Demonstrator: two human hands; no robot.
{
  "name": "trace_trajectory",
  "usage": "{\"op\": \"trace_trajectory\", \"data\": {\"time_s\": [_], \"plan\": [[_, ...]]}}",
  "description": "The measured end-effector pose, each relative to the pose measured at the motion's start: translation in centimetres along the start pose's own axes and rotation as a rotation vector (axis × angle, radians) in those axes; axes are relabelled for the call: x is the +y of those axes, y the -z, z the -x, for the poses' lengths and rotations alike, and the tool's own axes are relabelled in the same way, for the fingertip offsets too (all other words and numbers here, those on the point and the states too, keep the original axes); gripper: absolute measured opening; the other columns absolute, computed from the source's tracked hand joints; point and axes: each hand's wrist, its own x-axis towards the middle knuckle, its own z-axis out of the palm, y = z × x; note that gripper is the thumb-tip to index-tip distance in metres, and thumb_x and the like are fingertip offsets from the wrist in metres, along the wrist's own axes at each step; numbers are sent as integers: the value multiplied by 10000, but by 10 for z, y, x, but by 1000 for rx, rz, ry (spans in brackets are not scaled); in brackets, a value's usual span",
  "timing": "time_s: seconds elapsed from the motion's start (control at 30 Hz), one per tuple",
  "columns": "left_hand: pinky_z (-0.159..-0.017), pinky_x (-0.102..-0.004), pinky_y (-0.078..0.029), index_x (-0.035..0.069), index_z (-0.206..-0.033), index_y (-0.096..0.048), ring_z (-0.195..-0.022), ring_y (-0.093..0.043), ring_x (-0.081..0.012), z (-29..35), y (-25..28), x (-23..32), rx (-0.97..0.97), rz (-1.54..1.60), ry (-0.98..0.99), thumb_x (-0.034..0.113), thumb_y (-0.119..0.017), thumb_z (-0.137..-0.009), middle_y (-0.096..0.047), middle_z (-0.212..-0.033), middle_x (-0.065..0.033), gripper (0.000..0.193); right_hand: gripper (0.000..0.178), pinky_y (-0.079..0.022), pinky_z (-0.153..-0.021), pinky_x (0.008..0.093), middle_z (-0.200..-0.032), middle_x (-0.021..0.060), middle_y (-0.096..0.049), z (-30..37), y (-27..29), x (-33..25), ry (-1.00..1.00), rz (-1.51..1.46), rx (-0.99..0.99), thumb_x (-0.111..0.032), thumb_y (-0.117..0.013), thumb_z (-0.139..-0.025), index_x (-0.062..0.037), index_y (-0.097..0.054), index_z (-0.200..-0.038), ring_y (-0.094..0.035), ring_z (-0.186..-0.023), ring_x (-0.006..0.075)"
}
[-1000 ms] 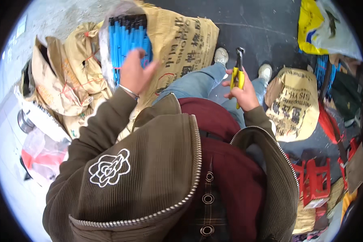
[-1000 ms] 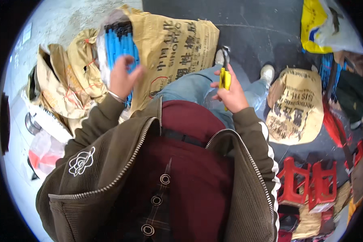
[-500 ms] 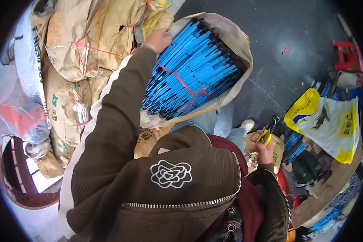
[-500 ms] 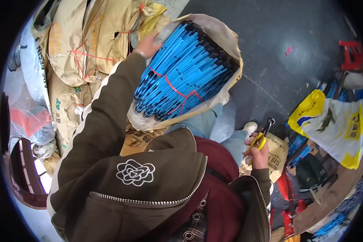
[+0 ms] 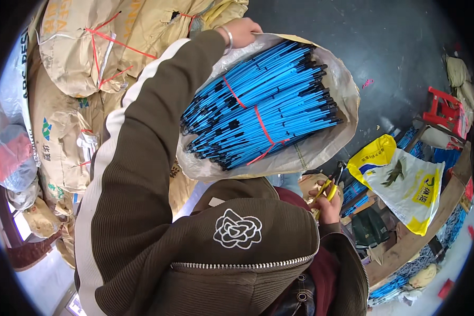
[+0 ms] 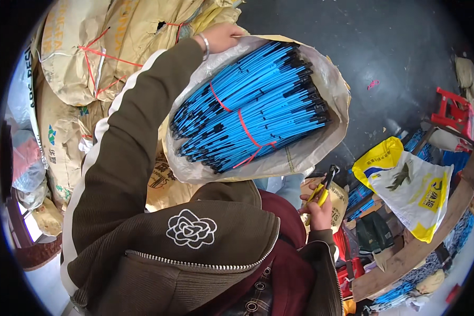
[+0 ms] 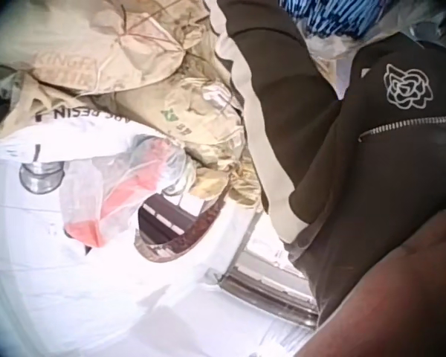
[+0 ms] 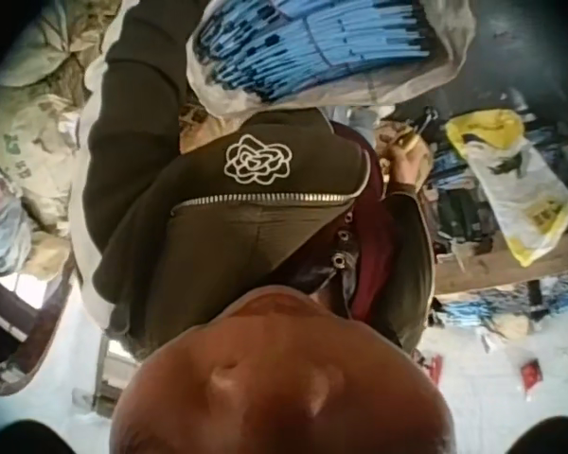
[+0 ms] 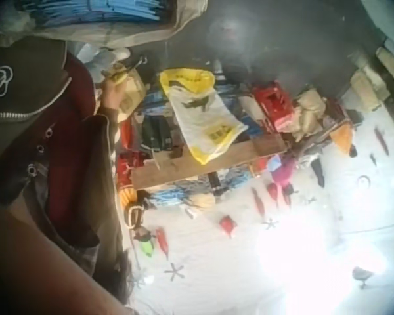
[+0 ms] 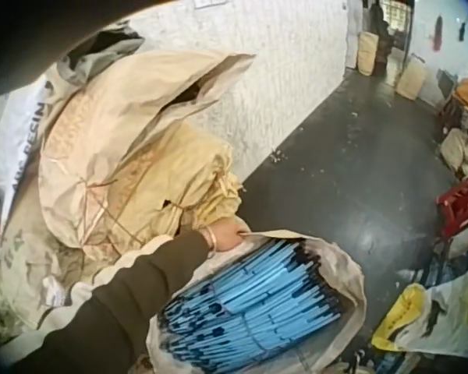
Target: The person bundles blue plastic rods and places them into a paper bag.
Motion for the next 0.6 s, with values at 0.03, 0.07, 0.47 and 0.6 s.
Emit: {"op": "trace_trajectory", "data": {"time_s": [0.03,0.07,0.47,0.6], "plan": [[-690,-318,-463,51,-942,-623,-743,-606,-238,-5,-1,-2,-23,7,0,193,-542,-724,-626,-760,-141,273,551,-532,-536,276,-1132,121,-433,1,-1,-2,-7,-11,2,46,-395,-678,-5,-329,-1223,-534,-896,230],[-688,-316,-463,53,-948,-623,-741,-607,-236,-9,0,-5,-45,14,-1,190,-541,-722,-627,-757,-137,276,551,-532,-536,276,-1132,121,-433,1,-2,-3,-10,-1,0,46,-395,-678,-5,-329,-1223,-534,-896,230],[-686,-384,-477,64,-904,-627,-733,-599,-313,129,-8,-13,-80,-459,205,253,-560,-722,-619,-780,-155,271,661,-522,-583,263,-1162,116,-423,-9,4,-20,36,93,-4,22,-397,-675,-34,-236,-1314,-543,-908,226],[-688,-399,-477,72,-944,-617,-728,-596,-324,182,-9,-31,-6,-447,333,278,-551,-737,-616,-805,-163,299,665,-512,-580,259,-1167,110,-424,-18,16,-23,54,108,-40,12,-406,-675,-60,-245,-1316,-539,-912,221]]}}
